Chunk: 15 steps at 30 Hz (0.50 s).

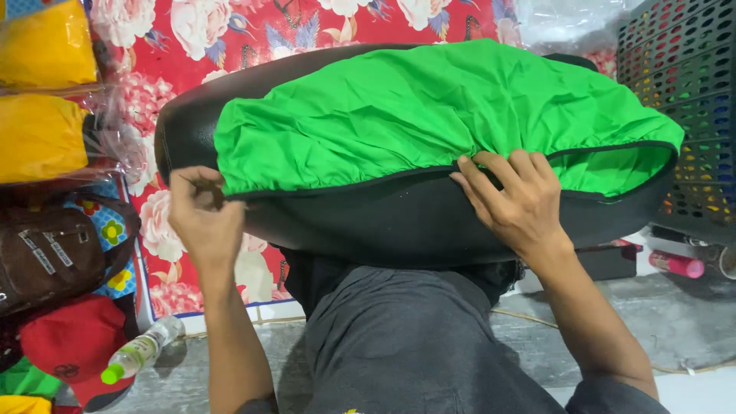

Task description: Fitting a green elastic cover onto a motorcycle seat, trimming a thread with scissors, and folding the cover.

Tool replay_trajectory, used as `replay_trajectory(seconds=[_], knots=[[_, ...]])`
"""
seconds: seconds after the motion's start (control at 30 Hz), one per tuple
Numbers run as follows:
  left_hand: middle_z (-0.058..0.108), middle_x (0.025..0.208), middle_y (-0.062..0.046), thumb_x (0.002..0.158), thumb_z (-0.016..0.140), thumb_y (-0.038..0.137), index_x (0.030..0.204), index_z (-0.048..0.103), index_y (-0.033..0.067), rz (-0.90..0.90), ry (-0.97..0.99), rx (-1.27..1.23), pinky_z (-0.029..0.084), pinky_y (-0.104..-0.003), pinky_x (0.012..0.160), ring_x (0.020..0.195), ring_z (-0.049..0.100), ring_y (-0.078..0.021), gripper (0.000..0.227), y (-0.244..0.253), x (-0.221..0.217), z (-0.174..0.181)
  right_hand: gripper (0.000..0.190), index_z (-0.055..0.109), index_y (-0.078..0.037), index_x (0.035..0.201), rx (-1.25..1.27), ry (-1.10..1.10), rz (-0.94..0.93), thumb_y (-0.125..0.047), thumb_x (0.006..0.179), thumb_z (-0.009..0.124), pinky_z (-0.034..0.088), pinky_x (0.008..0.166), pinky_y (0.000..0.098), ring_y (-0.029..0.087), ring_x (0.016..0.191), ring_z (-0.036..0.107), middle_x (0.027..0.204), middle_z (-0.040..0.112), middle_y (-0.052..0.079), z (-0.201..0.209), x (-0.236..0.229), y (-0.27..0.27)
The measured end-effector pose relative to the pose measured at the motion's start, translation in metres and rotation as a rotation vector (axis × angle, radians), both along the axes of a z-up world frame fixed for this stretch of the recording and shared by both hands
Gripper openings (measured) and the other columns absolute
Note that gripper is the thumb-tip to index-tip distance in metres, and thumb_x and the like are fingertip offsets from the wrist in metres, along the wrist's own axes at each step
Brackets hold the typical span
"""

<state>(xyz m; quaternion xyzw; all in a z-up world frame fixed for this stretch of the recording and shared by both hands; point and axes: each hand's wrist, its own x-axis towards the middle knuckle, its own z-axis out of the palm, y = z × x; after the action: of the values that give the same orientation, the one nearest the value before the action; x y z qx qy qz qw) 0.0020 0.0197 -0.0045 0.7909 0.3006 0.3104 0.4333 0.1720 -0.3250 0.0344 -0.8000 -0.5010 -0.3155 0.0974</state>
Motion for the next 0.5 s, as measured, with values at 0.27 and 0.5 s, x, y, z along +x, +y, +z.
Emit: replay_trajectory(seconds=[0.27, 0.5], knots=[[0.05, 0.096, -0.014, 0.074, 0.064, -0.024, 0.087, 0.053, -0.003, 0.024, -0.234, 0.529, 0.04, -0.038, 0.07, 0.082, 0.045, -0.0264, 0.027, -0.001, 0.03, 0.051, 0.016, 0.078, -0.007, 0.104, 0.014, 0.124, -0.151, -0.008, 0.094, 0.089, 0.044, 0.068, 0.0345, 0.022, 0.074, 0.053, 0.101, 0.067, 0.006, 0.007, -0.019, 0.016], [0.058, 0.077, -0.004, 0.071, 0.077, -0.018, 0.078, 0.062, 0.0082, 0.001, -0.12, 0.341, 0.051, -0.028, 0.053, 0.061, 0.058, -0.0206, 0.031, -0.003, 0.006, -0.001, 0.011, 0.075, -0.012, 0.098, 0.015, -0.048, -0.098, -0.023, 0.099, 0.077, 0.048, 0.068, 0.0346, 0.023, 0.07, 0.051, 0.091, 0.064, 0.006, -0.005, -0.01, 0.016]])
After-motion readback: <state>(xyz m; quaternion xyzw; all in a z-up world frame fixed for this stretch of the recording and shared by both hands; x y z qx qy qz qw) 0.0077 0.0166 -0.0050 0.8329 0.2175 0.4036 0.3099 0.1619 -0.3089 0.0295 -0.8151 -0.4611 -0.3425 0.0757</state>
